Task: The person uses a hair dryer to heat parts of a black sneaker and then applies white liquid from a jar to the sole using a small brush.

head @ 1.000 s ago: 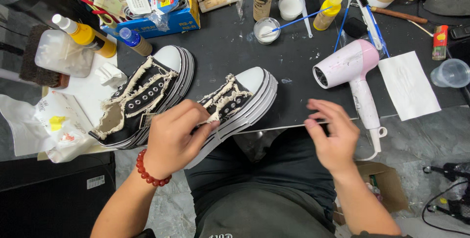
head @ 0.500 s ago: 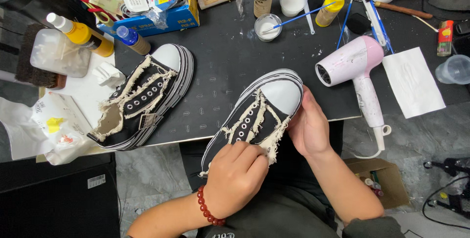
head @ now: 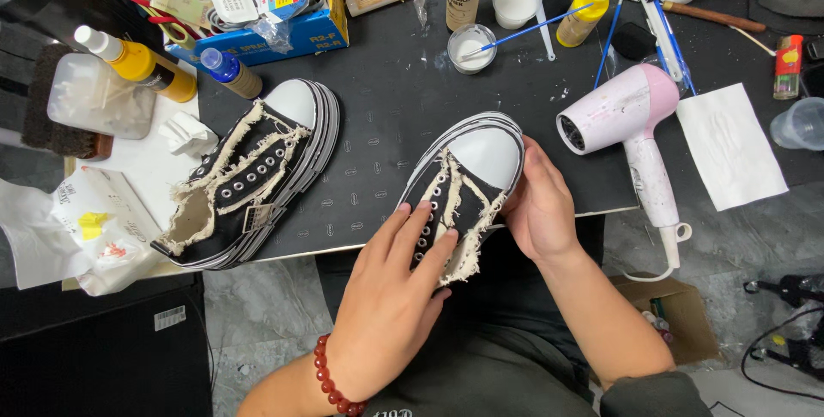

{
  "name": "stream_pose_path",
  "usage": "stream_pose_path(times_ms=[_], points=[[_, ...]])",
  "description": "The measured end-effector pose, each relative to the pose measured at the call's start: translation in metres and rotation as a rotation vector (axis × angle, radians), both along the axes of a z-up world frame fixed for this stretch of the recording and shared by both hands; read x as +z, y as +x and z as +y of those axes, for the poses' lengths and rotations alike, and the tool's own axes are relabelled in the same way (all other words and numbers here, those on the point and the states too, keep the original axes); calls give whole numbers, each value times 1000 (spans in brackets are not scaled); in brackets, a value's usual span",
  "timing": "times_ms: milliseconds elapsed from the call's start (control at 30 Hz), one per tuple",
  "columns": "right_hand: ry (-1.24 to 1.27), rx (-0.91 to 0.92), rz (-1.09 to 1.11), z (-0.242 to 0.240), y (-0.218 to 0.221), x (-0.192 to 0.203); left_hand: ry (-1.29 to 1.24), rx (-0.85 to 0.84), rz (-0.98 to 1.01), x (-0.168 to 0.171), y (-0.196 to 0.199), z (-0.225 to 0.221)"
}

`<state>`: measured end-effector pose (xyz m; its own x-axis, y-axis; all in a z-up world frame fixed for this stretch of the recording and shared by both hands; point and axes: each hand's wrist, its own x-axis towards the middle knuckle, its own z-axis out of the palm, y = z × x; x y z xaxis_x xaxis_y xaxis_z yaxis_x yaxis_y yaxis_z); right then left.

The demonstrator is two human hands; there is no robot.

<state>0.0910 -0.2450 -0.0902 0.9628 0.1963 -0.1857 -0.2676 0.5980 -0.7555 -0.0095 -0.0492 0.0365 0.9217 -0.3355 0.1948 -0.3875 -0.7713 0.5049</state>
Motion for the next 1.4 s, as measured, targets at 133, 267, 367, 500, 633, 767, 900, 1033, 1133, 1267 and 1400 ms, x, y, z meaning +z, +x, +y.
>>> stream_pose_path(times_ms=[133,267,367,500,633,767,900,1033,1133,1267,1400], points=[[52,33,-30,-1,2,8,70,6,-44,-9,-7,-5],[-134,26,-255,0,7,18,17,33,-82,-23,-5,-6],[-301,-29,-334,2,8,24,-25,44,-108,-31,-8,-5],[-496,-63,-368,7,6,28,-42,57,-122,-38,-10,-6],[-452,-41,-347,5,5,28,-56,57,-126,-42,-10,-4],[-394,-10,-393,0,2,25,-70,52,-138,-43,-9,-4],[-303,38,-385,-6,1,20,-75,51,-140,-44,-9,-4],[-184,80,-422,-10,2,18,-75,51,-136,-45,-10,-3],[-140,93,-417,-13,4,18,-78,46,-140,-45,-10,-3],[-159,58,-353,-15,10,17,-71,56,-149,-47,-10,-4],[-169,51,-288,-17,14,18,-73,55,-152,-47,-10,-4]])
